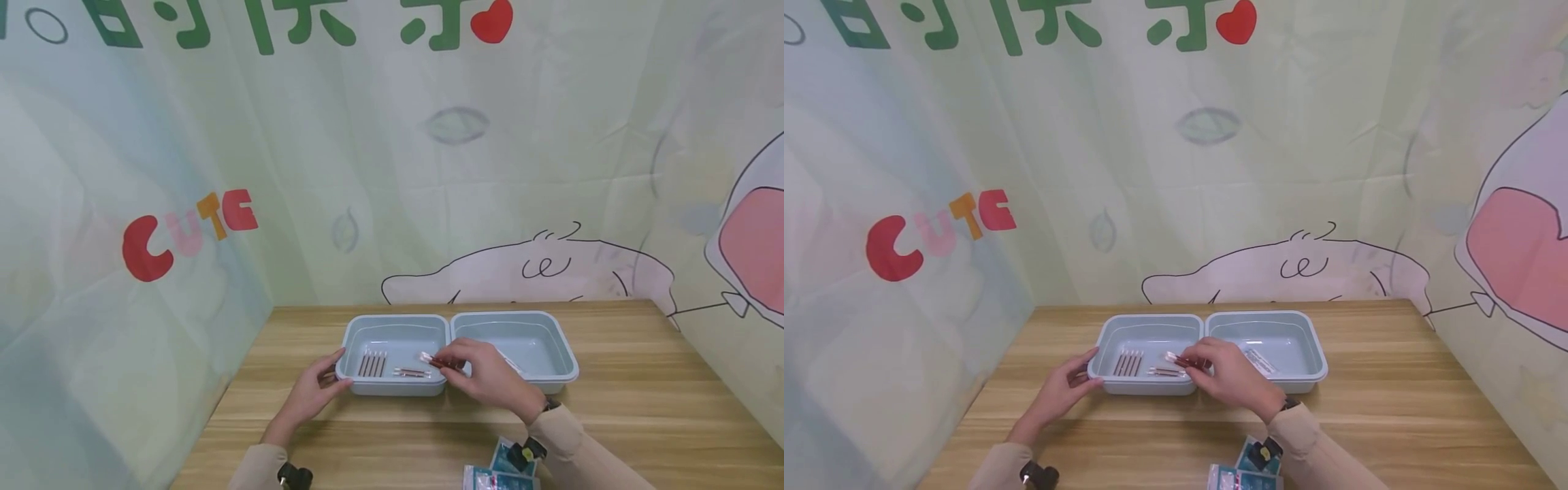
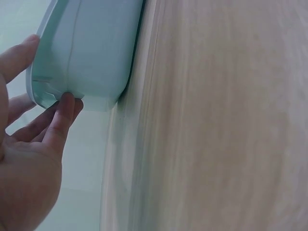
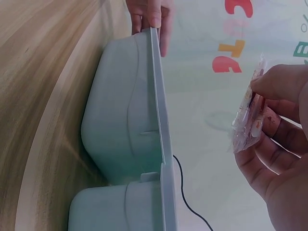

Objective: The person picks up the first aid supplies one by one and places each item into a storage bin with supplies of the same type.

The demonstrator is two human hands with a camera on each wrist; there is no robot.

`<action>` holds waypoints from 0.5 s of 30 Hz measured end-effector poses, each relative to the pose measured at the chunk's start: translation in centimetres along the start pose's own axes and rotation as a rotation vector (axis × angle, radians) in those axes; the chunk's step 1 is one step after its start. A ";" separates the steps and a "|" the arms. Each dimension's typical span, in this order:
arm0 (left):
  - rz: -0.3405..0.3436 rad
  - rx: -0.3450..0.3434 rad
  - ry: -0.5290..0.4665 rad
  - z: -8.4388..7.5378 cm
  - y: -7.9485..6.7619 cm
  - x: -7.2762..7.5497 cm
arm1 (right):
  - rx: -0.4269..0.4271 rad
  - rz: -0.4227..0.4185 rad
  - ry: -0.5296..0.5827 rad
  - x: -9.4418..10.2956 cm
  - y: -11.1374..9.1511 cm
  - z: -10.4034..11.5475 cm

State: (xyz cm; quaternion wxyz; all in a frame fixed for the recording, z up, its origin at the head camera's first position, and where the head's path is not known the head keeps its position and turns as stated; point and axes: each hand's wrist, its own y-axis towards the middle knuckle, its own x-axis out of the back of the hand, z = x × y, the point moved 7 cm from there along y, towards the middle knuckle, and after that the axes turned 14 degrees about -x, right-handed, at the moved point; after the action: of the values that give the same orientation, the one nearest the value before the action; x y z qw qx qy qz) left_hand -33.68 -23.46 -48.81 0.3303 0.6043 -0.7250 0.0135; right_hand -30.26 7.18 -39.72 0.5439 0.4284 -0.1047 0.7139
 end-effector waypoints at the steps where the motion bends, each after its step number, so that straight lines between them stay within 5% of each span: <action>1: 0.002 -0.002 0.001 0.0 0.0 0.0 | 0.000 -0.001 0.002 0.0 0.0 0.0; 15: 0.003 -0.012 0.018 0.1 0.1 -0.1 | 0.003 -0.016 0.009 0.0 0.6 0.3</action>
State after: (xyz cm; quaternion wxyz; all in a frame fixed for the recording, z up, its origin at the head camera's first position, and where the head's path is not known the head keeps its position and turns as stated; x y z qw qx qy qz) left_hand -33.85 -23.40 -48.91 0.3406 0.6008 -0.7231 0.0150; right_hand -30.61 6.72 -39.38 0.5493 0.4266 -0.0980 0.7118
